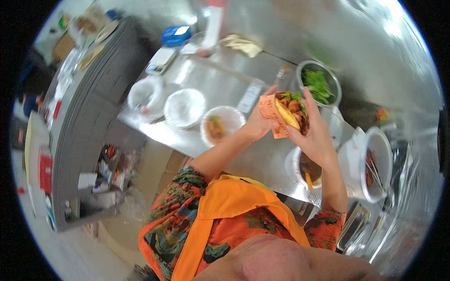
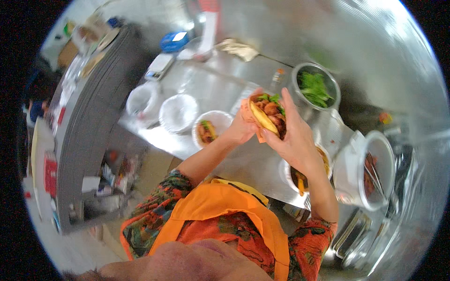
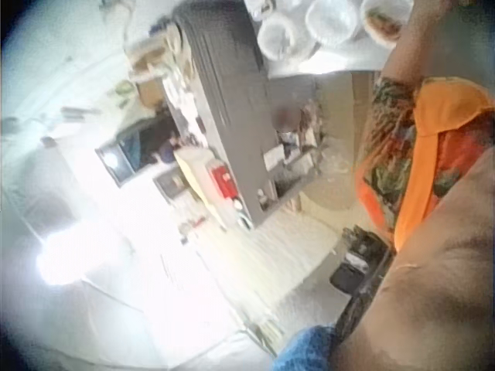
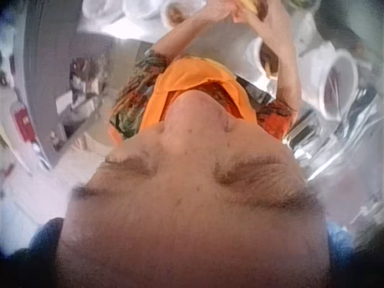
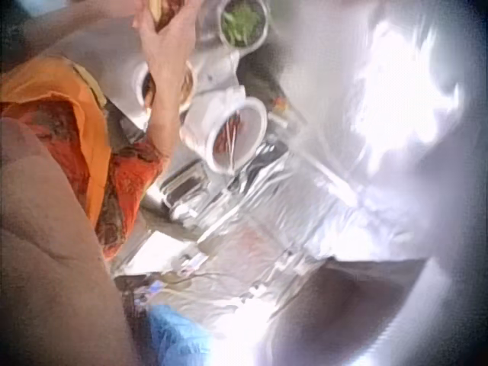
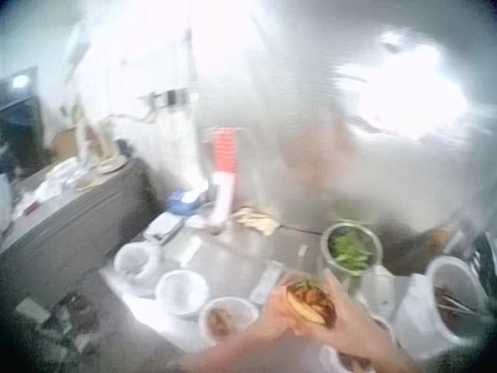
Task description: The person assembles tacos by spreading sauce on tortillas, adding lettuce and cooked meat, and placing them into containers. The person uses tongs to handle the lettuce and meat, and a spoon to apply sauce.
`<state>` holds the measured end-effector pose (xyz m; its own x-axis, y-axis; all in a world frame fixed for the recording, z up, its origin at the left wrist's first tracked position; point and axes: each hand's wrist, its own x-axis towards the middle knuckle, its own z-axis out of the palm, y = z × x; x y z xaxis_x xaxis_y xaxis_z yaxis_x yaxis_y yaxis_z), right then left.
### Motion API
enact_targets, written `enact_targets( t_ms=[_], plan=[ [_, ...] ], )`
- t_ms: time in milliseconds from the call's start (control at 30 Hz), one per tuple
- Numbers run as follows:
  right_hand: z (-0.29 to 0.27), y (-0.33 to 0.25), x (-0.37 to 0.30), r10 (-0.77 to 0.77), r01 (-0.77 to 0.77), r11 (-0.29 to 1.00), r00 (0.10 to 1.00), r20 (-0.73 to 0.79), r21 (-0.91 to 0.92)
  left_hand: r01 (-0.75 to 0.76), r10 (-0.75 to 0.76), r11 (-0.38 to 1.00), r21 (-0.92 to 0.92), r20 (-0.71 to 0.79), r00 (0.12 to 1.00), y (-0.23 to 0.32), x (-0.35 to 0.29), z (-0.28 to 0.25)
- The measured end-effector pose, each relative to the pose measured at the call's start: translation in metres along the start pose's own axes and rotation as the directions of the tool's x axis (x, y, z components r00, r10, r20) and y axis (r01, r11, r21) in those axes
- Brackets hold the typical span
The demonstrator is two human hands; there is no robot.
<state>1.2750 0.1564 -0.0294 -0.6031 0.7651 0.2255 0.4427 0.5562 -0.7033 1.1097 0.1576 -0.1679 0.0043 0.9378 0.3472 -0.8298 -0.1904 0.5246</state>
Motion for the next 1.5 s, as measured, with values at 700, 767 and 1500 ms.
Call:
enact_targets(
  t_ms=[700,767,1500],
  plan=[
    [0.177,-0.049,0.164,-0.132,0.048,0.974,0.912,0.388,0.221,-0.068,0.408,0.82,0.568,-0.497,0.766,0.216,-0.164,-0.134],
    [0.186,-0.045,0.179,-0.094,-0.008,0.969,0.914,0.396,0.249,-0.058,0.501,0.775,0.63,-0.556,0.663,0.247,-0.187,-0.141],
    [0.513,-0.001,0.444,0.448,-0.539,0.368,0.817,0.363,0.758,0.717,0.709,-0.355,0.6,-0.327,0.625,0.42,-0.257,-0.434]
  ],
)
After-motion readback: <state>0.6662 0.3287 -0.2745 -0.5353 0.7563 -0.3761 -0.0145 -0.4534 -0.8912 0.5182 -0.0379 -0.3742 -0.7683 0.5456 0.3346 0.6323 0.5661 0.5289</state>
